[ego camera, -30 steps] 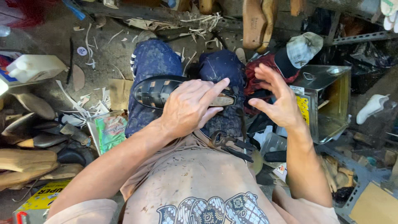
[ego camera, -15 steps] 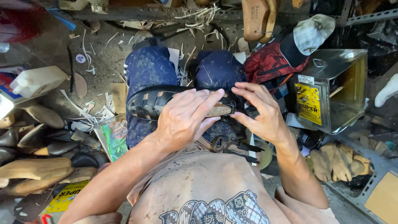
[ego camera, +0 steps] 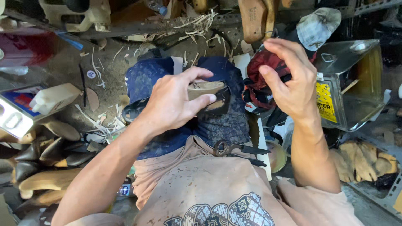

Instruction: The person repairs a black shoe by hammering the sole and heel area while holding the shoe on their lap. They use a hammer and a metal tool to work on the shoe, occasionally turning it over to access different parts.

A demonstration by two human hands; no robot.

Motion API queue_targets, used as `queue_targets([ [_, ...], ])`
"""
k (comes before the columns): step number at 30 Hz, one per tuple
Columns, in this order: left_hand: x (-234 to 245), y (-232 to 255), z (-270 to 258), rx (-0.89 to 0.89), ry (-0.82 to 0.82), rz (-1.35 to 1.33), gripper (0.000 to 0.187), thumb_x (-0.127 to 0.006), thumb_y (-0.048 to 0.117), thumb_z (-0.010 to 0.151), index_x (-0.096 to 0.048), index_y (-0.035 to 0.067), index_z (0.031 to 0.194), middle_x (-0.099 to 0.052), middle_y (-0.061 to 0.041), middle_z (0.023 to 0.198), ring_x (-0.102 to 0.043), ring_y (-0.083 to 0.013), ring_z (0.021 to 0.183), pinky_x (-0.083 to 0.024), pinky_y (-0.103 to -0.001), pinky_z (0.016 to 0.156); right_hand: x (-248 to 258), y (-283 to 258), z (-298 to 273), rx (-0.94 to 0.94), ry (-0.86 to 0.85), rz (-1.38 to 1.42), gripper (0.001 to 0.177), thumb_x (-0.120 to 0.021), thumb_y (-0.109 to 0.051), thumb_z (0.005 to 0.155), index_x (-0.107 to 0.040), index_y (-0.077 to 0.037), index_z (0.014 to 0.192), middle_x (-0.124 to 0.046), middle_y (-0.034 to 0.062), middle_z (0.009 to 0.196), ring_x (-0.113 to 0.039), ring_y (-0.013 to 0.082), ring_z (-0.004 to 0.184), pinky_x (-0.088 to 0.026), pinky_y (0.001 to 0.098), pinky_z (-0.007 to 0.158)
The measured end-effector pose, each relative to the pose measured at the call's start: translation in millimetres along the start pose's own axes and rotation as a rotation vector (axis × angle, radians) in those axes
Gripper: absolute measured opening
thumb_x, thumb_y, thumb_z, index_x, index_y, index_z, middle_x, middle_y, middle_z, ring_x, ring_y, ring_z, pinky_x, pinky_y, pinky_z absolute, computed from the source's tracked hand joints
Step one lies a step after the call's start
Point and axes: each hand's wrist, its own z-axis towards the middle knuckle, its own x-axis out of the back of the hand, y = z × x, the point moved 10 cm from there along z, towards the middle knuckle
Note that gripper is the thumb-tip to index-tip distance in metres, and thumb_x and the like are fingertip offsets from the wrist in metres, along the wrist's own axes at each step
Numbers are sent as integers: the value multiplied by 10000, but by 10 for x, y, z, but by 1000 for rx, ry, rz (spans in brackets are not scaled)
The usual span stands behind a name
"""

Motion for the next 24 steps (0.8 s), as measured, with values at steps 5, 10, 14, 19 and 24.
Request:
queue_targets([
  [5,25,-69,1,52,20,-53,421,-735,431,829,-670,287,1220,-683,0,570,-699,-269,692,-468,-369,791,-62,-6,3,-8,-9,44,317,-625,-97,1065,-615,116,1300,-624,277,1320,-587,408,1261,-477,493,1115],
  [10,43,1,-53,7,42,-40,444,-733,416,840,-664,264,1251,-688,-5,778,-679,-273,768,-473,-399,817,-130,49,-120,-45,-8,48,303,-630,-106,1059,-633,96,1284,-641,267,1307,-618,397,1236,-481,474,1098],
  [14,-16,109,-251,-216,178,35,497,-746,353,866,-608,205,1321,-763,-39,1160,-720,-266,1025,-511,-390,863,-273,105,-304,-125,-61,109,294,-618,-114,1040,-641,58,1276,-646,242,1276,-626,361,1195,-471,435,1076],
  [19,75,101,-148,-69,77,-72,554,-767,311,856,-585,180,1363,-737,-67,1256,-723,-239,1101,-499,-456,975,-419,130,-470,-160,-58,191,279,-618,-113,1031,-640,85,1225,-668,234,1248,-653,345,1178,-507,419,1063],
  [24,89,-175,107,155,-59,-243,509,-774,310,814,-647,194,1293,-797,18,1040,-732,-78,891,-519,-245,868,-498,171,-558,-201,-80,218,307,-602,-168,1040,-646,44,1258,-664,215,1266,-649,319,1184,-488,398,1071],
])
